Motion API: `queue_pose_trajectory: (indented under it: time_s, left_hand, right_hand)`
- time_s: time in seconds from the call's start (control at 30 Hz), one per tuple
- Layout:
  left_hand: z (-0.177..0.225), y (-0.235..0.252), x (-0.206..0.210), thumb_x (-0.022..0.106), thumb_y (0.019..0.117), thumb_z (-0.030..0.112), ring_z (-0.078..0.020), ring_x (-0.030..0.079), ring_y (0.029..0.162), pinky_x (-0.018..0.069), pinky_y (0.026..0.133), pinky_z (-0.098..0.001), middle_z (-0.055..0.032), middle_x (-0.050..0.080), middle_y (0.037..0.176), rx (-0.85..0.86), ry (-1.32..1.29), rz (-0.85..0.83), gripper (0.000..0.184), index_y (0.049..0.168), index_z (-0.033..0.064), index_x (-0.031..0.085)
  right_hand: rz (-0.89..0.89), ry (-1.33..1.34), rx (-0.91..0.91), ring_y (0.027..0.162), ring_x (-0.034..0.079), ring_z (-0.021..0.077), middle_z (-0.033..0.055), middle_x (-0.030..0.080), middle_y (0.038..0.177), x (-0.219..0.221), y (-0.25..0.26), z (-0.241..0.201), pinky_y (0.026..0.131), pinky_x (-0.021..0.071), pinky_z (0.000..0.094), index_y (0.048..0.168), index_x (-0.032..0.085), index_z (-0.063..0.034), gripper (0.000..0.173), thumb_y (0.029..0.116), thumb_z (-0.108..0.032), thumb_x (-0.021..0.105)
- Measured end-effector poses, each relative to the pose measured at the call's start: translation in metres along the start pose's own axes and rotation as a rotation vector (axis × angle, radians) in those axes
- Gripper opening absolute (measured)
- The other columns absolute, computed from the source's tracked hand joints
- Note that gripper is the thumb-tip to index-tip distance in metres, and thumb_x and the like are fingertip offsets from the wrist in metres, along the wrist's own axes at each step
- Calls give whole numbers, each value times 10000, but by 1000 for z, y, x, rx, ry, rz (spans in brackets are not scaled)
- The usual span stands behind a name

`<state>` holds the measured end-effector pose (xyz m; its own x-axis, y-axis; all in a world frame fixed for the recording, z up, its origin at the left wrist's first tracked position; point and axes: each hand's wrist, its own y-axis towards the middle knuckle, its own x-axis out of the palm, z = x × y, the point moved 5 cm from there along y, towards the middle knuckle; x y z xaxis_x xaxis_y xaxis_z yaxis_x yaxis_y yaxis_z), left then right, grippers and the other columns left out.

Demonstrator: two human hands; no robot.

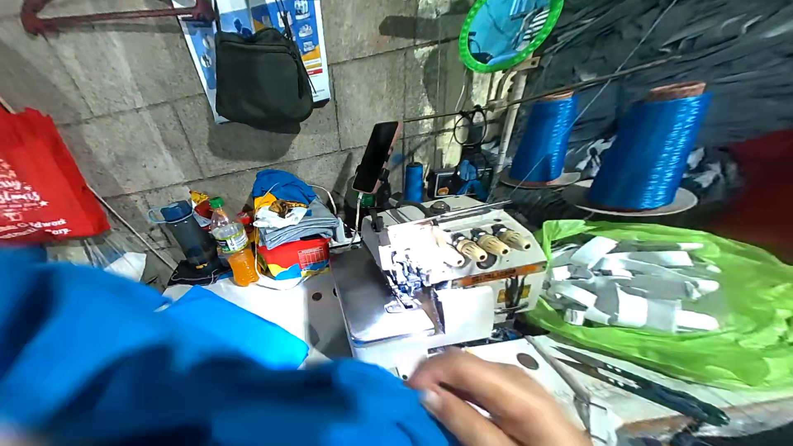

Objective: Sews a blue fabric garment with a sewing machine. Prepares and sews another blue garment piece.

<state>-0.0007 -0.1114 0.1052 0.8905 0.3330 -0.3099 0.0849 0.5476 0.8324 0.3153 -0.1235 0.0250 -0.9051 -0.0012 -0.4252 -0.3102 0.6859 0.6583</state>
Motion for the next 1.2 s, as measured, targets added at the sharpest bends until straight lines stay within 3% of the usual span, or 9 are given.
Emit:
queue_pose_trajectory:
  time_s: [0.13, 0.2, 0.33, 0.5, 0.57, 0.7, 0.9, 1.03, 1.2]
  left_hand:
    - [-107, 14, 56, 593, 1008, 212, -387, 685, 1085, 551, 907, -581, -262, 653, 1260, -265, 449, -130, 625, 1536, -32, 363]
    - [-118, -16, 77, 600, 979, 246, -477, 638, 1175, 515, 947, -641, -312, 603, 1343, -150, 539, -182, 628, 1487, -82, 433]
    - [-65, -78, 112, 741, 894, 314, -285, 670, 818, 566, 688, -416, -214, 665, 936, -229, 291, -276, 479, 1076, -109, 606]
    - [-47, -114, 177, 753, 831, 303, -360, 729, 779, 586, 704, -530, -228, 720, 875, -424, 301, -474, 458, 1027, -107, 692]
    - [-49, -106, 180, 673, 891, 113, -208, 717, 880, 572, 837, -393, -163, 726, 900, -578, 60, -356, 273, 1041, -115, 682]
    - [-56, -89, 177, 510, 992, 9, 26, 645, 672, 556, 674, -182, 73, 676, 751, -745, -470, -215, 142, 940, 5, 642]
    - [-48, -74, 177, 586, 975, 41, 70, 642, 826, 545, 805, -143, 24, 701, 846, -423, -288, -210, 165, 887, -33, 705]
    - [-46, -73, 183, 602, 962, 49, 92, 621, 826, 528, 821, -132, 65, 679, 806, -377, -343, -211, 168, 836, -13, 694]
    - [-42, -66, 159, 444, 1088, 321, 18, 709, 925, 584, 881, -241, 132, 767, 951, -816, -843, -461, 295, 1015, 268, 725]
  right_hand:
    - [-21, 55, 435, 779, 628, 64, 48, 667, 881, 59, 6, 81, 720, 528, 248, 1069, 677, -28, 212, 998, -132, 507]
    - [34, 85, 509, 792, 619, 72, 60, 659, 882, 73, 4, 107, 737, 522, 254, 1066, 675, 2, 221, 982, -105, 501]
    - [120, 201, 597, 763, 640, 42, 21, 670, 883, 80, 9, 113, 706, 545, 235, 1099, 631, -10, 182, 974, -92, 528]
    - [14, 145, 419, 767, 663, 98, 78, 712, 897, 91, 41, 62, 717, 550, 278, 1179, 649, 7, 253, 977, -111, 552]
    - [-30, 14, 254, 836, 690, 150, 110, 728, 976, 91, 42, 41, 765, 568, 307, 1207, 667, 3, 265, 1019, -132, 539]
    - [226, -228, 209, 761, 696, 127, 87, 734, 895, 51, 17, 55, 676, 579, 278, 1100, 718, -7, 235, 989, -112, 540]
    - [-6, 96, 364, 652, 568, 71, 91, 665, 857, 52, -16, 83, 590, 488, 216, 1207, 680, 49, 306, 981, -137, 593]
    - [7, 185, 338, 690, 555, 53, 84, 617, 795, 68, -5, 80, 639, 464, 192, 987, 678, 57, 191, 982, -109, 585]
    - [6, -575, 344, 762, 725, 313, 133, 706, 795, 68, 9, 84, 652, 577, 507, 951, 734, -36, 151, 924, -112, 605]
